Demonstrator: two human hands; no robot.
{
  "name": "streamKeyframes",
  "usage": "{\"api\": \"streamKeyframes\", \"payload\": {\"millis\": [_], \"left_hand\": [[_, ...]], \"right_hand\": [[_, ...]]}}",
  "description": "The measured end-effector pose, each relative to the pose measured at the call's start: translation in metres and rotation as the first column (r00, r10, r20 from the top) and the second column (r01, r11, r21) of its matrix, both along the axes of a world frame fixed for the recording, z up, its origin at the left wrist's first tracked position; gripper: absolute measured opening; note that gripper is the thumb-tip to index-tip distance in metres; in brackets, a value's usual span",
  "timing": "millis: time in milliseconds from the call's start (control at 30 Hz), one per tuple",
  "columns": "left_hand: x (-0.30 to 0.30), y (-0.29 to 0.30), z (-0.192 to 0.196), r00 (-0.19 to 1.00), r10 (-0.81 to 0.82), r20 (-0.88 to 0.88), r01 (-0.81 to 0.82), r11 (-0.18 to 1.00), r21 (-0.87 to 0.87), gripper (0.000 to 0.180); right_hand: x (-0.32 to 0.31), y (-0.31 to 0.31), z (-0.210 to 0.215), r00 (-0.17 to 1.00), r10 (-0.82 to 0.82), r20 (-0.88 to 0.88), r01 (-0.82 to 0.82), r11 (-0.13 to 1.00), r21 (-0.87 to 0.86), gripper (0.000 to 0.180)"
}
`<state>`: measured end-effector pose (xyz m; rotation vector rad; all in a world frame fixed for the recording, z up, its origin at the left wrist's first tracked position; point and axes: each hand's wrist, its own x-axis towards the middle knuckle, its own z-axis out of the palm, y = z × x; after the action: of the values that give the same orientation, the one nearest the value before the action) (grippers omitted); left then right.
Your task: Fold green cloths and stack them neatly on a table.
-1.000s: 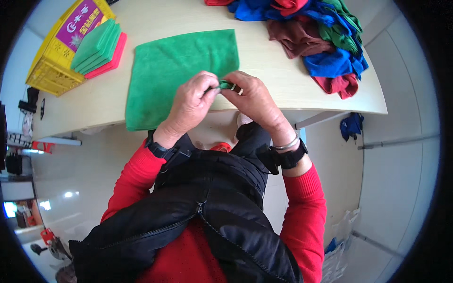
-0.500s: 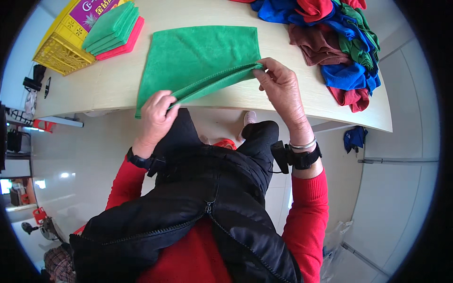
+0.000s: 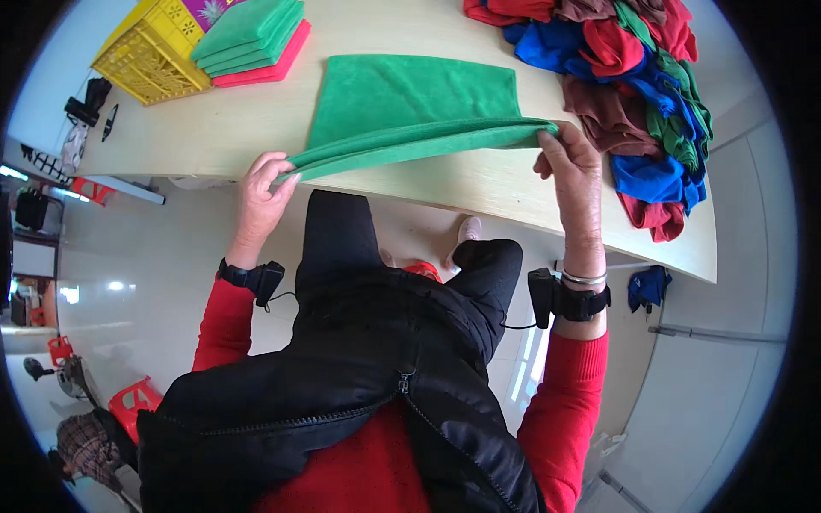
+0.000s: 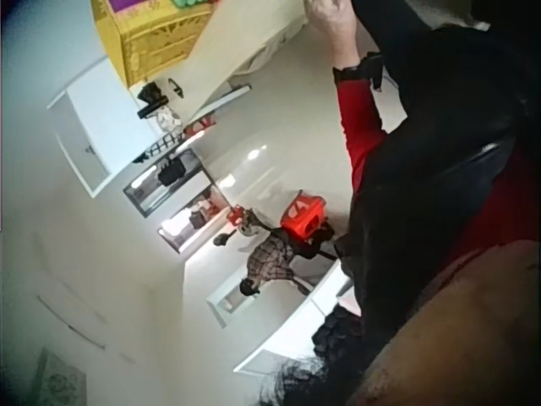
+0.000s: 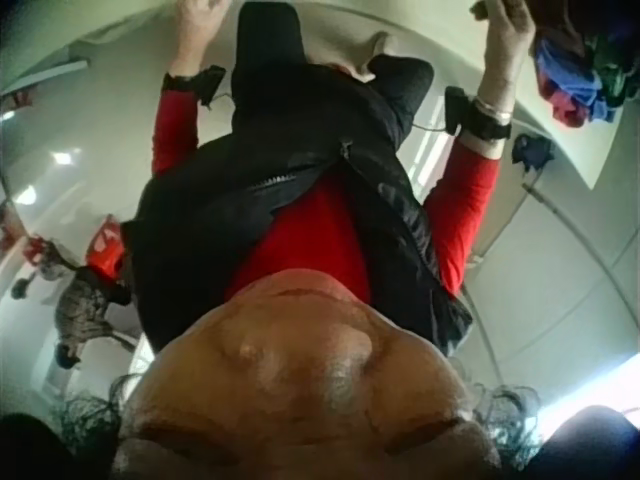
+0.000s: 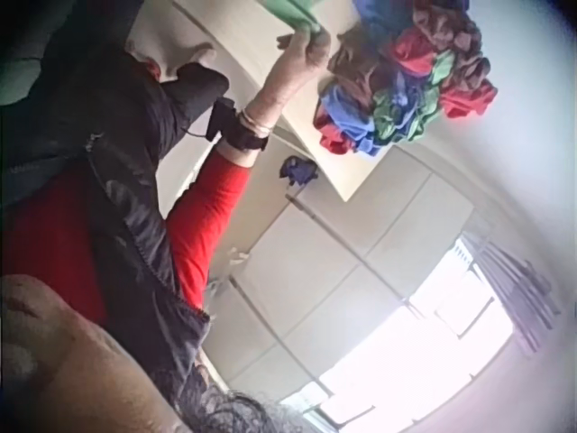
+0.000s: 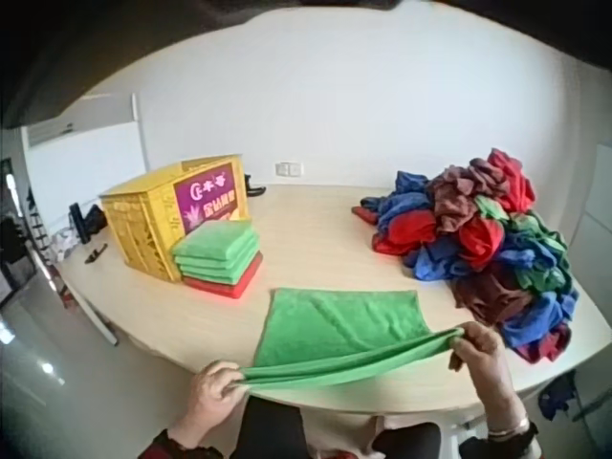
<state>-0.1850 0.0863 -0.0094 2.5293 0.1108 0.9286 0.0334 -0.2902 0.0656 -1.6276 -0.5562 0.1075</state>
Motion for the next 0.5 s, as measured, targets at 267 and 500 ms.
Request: {"api": "streamKeyframes", "payload": {"millis": [267, 500], "left_hand": [[0.007, 0.010, 0.008, 0.985, -0.168, 0.042, 0.172, 0.934, -0.314, 0.013], [0.010, 0.002, -0.006, 0.952, -0.303, -0.051, 0.236, 0.827, -0.511, 0.012]], "right_hand": [[0.007, -0.006, -0.001, 0.999, -0.018, -0.042, 0.017, 1.000, -0.008, 0.013], [0.008, -0.009, -0.003, 0.998, -0.026, -0.053, 0.024, 0.999, -0.030, 0.013]]}}
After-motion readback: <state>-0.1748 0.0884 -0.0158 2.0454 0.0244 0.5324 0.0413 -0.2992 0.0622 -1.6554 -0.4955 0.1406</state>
